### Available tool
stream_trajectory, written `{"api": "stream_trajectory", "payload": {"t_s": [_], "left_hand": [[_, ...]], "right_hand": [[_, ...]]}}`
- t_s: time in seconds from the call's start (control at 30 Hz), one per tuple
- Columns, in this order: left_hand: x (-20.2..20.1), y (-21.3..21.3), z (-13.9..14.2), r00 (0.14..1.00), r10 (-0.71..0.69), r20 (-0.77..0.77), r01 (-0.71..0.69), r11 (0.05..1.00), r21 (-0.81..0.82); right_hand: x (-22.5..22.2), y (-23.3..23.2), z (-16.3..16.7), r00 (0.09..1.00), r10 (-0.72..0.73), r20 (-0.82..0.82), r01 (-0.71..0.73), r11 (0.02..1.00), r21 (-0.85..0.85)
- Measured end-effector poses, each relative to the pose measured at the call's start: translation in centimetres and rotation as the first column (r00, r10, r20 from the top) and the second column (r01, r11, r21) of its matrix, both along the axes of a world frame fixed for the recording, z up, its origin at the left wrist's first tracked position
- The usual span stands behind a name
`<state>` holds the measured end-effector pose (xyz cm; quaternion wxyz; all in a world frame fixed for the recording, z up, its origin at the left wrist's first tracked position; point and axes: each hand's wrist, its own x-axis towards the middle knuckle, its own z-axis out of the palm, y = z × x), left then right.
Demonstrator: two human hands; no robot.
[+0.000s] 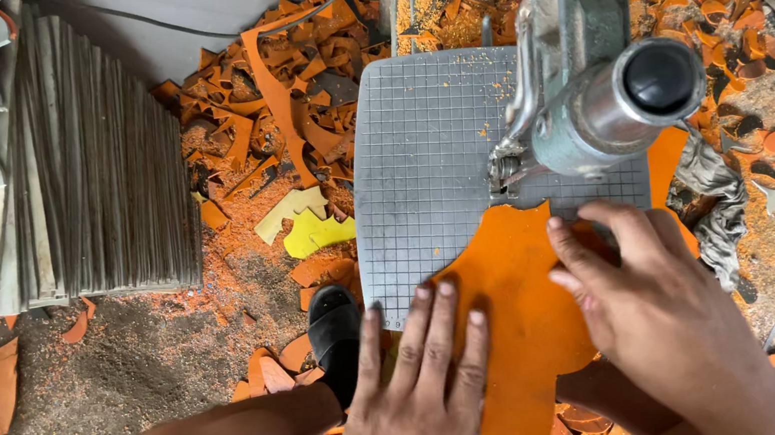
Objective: The person uses a manual hydraulic cutting press to cut orange rubber sheets into specific shapes. They repeatedly position the material under the blade, press the lever to cut, and remove the finished pieces.
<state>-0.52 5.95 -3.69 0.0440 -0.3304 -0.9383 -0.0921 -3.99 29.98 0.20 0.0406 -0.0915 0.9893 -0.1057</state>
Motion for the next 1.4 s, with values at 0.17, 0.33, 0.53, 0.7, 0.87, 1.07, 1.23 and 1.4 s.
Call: {"api": "stream_trajectory", "payload": {"t_s": [0.17,0.33,0.53,0.7,0.87,1.07,1.23,1.4], "left_hand": [[0.0,-1.6,-1.0,0.984,-0.166,0.071,0.146,0.962,0.232],[-1.1,-1.9,-0.7,0.974,-0.217,0.062,0.195,0.947,0.254],[-1.9,-1.6,0.3,0.973,-0.21,0.093,0.177,0.943,0.281],[-2.2,-1.6,0.8,0.967,-0.22,0.126,0.177,0.943,0.282],[-2.4,-1.5,1.0,0.968,-0.217,0.129,0.175,0.945,0.277],[-2.5,-1.5,1.0,0.965,-0.228,0.128,0.184,0.939,0.29],[-2.7,-1.5,1.1,0.962,-0.237,0.138,0.187,0.935,0.302],[-3.0,-1.2,1.3,0.959,-0.236,0.156,0.17,0.922,0.348]], "right_hand": [[-0.2,-1.2,-0.8,0.985,0.031,-0.17,-0.041,0.997,-0.059],[-0.7,-1.4,-1.2,0.965,0.054,-0.258,-0.065,0.997,-0.035],[-1.2,-1.5,-1.2,0.972,0.03,-0.233,-0.05,0.996,-0.08],[-1.4,-1.5,-1.1,0.967,0.039,-0.251,-0.059,0.995,-0.075],[-1.6,-1.5,-1.0,0.967,0.032,-0.251,-0.051,0.996,-0.068],[-1.6,-1.4,-1.1,0.962,0.039,-0.272,-0.06,0.996,-0.071],[-1.6,-1.4,-1.2,0.965,0.024,-0.261,-0.041,0.997,-0.063],[-1.9,-1.3,-1.0,0.959,0.037,-0.282,-0.055,0.997,-0.056]]}}
